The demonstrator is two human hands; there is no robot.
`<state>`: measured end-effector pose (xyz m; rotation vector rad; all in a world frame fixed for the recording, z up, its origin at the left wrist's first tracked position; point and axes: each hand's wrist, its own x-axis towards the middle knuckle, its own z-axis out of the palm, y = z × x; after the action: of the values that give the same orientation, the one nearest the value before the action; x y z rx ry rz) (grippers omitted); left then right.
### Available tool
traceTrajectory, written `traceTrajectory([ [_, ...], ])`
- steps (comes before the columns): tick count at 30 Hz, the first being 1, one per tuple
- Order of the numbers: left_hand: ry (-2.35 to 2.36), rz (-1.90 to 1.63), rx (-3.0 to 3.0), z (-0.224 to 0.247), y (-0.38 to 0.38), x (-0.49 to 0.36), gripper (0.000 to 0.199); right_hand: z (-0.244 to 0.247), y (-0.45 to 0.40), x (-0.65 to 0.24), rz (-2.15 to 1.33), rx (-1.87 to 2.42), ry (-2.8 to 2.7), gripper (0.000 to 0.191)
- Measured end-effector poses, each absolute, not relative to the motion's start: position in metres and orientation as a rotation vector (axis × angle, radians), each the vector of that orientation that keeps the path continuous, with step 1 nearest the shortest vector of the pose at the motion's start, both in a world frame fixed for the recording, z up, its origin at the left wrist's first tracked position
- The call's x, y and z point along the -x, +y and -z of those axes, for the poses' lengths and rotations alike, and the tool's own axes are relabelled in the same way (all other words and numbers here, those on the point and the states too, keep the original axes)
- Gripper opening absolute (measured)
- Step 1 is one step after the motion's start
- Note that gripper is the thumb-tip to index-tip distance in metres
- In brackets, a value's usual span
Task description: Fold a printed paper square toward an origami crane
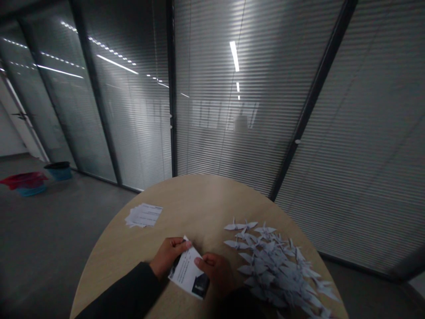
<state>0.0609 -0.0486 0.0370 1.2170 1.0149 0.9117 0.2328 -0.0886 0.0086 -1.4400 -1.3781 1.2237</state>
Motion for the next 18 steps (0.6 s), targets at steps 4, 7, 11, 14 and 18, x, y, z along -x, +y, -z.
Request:
traceTrajectory([
  [4, 1.048, -0.887, -1.213, -0.037, -0.05, -0.064, 0.053, -0.007, -0.088, -0.231, -1.209, 1.454, -1.397, 0.042],
  [7, 1.046, -0.918, -1.2, -0.037, -0.052, -0.065, 0.053, -0.008, -0.089, -0.23, -1.206, 1.453, -1.404, 0.038],
  [11, 1.034, -0.956, -1.19, -0.037, -0.054, -0.065, 0.056, -0.006, -0.089, -0.229, -1.211, 1.444, -1.408, 0.037],
  [14, 1.043, -0.969, -1.21, -0.039, -0.055, -0.064, 0.056, -0.002, -0.088, -0.228, -1.214, 1.449, -1.41, 0.039],
  [18, 1.05, -0.967, -1.265, -0.039, -0.055, -0.064, 0.054, 0.002, -0.087, -0.227, -1.197, 1.455, -1.448, 0.043],
])
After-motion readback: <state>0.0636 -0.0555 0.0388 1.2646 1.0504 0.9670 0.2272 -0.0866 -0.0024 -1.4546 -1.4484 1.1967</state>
